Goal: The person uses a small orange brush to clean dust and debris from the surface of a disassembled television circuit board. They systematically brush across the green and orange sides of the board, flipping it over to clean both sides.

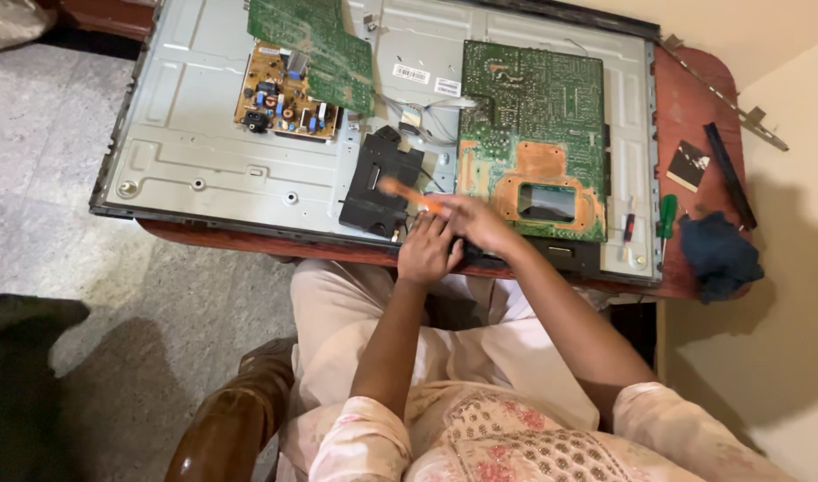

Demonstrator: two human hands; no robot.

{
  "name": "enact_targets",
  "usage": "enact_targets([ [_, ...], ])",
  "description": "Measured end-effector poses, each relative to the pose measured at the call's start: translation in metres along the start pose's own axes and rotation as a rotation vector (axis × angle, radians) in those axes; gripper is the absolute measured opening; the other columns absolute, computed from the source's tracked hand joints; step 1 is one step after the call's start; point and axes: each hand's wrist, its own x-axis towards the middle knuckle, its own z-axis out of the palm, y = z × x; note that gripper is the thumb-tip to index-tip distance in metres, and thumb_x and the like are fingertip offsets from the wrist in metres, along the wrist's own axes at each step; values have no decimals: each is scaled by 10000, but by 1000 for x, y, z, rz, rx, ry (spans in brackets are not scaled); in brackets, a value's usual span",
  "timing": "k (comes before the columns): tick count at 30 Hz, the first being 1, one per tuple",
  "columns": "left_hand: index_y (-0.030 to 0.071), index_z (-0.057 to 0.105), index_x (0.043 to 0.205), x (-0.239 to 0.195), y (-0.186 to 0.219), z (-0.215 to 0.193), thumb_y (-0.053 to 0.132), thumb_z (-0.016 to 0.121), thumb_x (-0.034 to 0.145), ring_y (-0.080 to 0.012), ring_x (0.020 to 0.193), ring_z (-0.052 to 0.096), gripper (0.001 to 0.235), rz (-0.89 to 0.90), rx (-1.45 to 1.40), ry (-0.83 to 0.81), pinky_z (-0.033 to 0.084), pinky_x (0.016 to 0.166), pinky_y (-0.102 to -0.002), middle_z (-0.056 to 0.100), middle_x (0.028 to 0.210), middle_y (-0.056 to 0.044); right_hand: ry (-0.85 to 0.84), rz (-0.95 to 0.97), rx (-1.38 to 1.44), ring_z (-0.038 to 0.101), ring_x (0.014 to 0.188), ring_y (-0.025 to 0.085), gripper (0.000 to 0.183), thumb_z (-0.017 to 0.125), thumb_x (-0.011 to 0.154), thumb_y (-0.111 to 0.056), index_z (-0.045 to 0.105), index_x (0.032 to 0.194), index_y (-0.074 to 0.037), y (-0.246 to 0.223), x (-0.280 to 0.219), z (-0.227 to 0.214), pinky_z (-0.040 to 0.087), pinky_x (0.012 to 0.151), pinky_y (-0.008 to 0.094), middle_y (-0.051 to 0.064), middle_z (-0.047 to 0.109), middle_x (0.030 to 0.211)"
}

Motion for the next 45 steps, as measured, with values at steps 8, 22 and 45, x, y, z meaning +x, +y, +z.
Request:
enact_targets([
  [8,128,609,1281,12,20,-44,358,641,926,-353,1352,522,424,59,-13,77,401,1188,-506,616,1389,-173,10,-21,-513,687,1027,346,351,561,1038,-284,638,1380,-262,-111,-39,46,553,906,413,112,771,1180],
  [22,72,632,1320,6,11,-29,339,654,883,-368,1370,527,513,70,-10,145,381,1177,-497,612,1387,-185,285,143,-661,651,756,212,352,569,1069,-198,677,1397,-263,-113,-3,44,537,736,377,137,731,912],
  [45,88,597,1491,8,24,-53,287,639,907,-351,1378,506,618,81,-37,153,409,1154,-498,606,1386,-180,468,-104,-768,701,1017,294,343,579,1054,-278,688,1363,-177,-100,-67,9,545,884,403,157,737,1211],
])
